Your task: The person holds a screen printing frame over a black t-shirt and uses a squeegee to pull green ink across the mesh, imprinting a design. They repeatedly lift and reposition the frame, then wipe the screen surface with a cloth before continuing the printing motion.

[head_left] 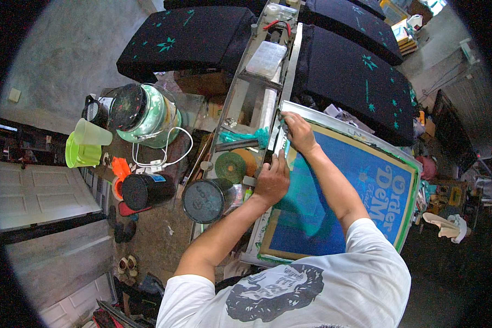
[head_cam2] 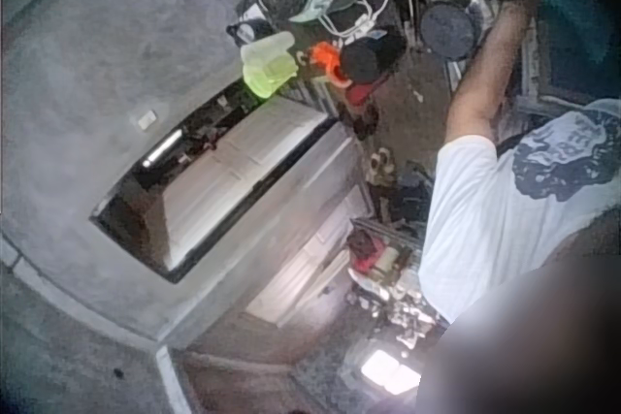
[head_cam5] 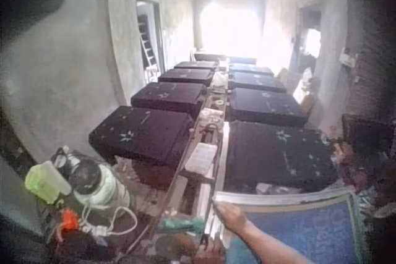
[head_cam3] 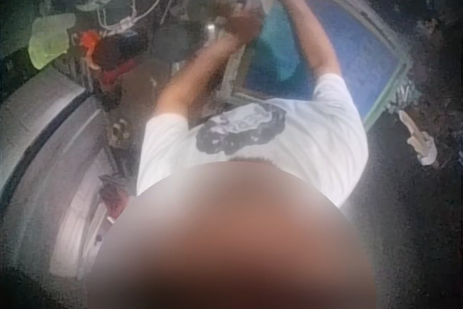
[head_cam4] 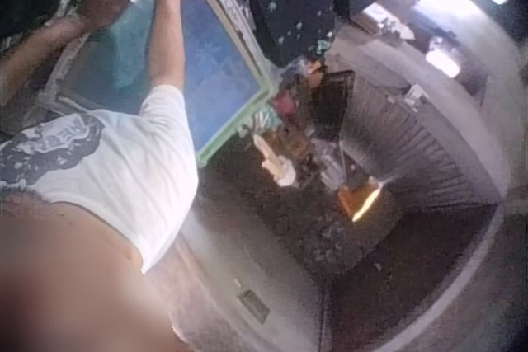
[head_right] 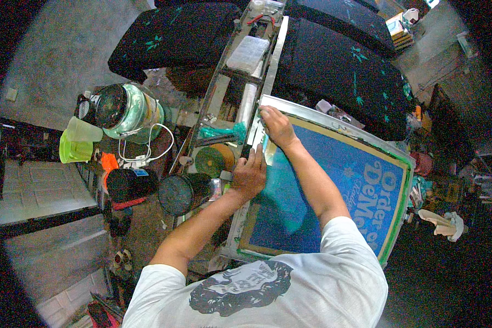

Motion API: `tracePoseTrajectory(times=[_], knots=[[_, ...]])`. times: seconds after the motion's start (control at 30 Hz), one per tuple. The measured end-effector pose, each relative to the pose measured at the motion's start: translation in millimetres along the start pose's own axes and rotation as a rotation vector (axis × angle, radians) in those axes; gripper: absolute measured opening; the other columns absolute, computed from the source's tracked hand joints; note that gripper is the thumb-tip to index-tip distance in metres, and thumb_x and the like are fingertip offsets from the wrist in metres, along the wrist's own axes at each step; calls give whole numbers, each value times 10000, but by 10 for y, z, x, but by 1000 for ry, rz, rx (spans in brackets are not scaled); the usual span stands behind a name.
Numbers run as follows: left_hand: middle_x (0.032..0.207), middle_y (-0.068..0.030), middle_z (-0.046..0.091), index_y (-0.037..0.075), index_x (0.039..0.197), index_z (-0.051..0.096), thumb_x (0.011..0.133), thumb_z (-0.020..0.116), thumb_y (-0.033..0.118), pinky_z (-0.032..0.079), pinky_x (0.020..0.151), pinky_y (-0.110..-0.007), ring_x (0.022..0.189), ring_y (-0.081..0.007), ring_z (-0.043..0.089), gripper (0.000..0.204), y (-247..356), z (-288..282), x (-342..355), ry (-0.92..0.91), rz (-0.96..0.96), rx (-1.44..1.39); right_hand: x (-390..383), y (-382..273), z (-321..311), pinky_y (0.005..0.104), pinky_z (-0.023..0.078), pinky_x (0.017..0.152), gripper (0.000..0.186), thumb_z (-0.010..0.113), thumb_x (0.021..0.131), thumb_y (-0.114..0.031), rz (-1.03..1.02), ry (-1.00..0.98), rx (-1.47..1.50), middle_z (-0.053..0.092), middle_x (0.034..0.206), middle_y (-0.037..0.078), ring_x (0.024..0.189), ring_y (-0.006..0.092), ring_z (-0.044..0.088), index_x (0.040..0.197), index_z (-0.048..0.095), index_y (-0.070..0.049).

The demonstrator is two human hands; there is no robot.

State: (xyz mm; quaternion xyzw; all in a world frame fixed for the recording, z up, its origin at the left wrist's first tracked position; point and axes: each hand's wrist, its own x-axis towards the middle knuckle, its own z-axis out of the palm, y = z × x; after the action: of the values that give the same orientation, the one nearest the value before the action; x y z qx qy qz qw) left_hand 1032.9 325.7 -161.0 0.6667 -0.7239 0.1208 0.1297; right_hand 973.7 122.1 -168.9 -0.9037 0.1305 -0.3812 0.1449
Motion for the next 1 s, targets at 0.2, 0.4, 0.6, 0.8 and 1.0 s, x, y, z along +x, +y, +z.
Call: tracePoseTrajectory(times=[0.2,0.4,0.6,0.8,1.0], knots=[[1390,-306,502,-97,1151,639,873,529,187,457,787,-409,1172,-366,565,412,-10,28,-29,-13,-27,-39,184,1,58,442,545,836,409,572,741,86,108,39,28,660,1021,197,988,400,639,1132,562,-36],[1396,-282,514,-80,1162,648,880,520,195,461,800,-397,1191,-331,571,414,-8,6,-26,-34,-21,38,505,203,105,486,510,748,282,625,792,38,402,209,-17,666,849,180,852,400,666,1048,570,-65],[1351,-273,563,-59,1084,687,867,530,172,473,781,-382,1149,-324,608,354,-10,-91,34,-63,-32,26,834,763,263,451,525,865,328,666,801,-251,911,22,40,711,1026,218,990,392,676,1044,709,-34],[1332,-273,578,-56,1052,696,872,528,164,477,781,-378,1130,-324,619,330,-20,-105,68,-27,-4,47,916,1160,526,431,509,955,360,599,771,-214,1235,-236,-41,688,1118,247,1071,384,664,1052,735,-33],[1362,-279,550,-63,1087,679,879,520,178,472,795,-394,1159,-333,598,355,-2,-52,31,-49,-20,22,860,980,327,426,516,840,343,647,814,-197,939,-63,59,705,950,205,927,346,688,1100,680,-11]])
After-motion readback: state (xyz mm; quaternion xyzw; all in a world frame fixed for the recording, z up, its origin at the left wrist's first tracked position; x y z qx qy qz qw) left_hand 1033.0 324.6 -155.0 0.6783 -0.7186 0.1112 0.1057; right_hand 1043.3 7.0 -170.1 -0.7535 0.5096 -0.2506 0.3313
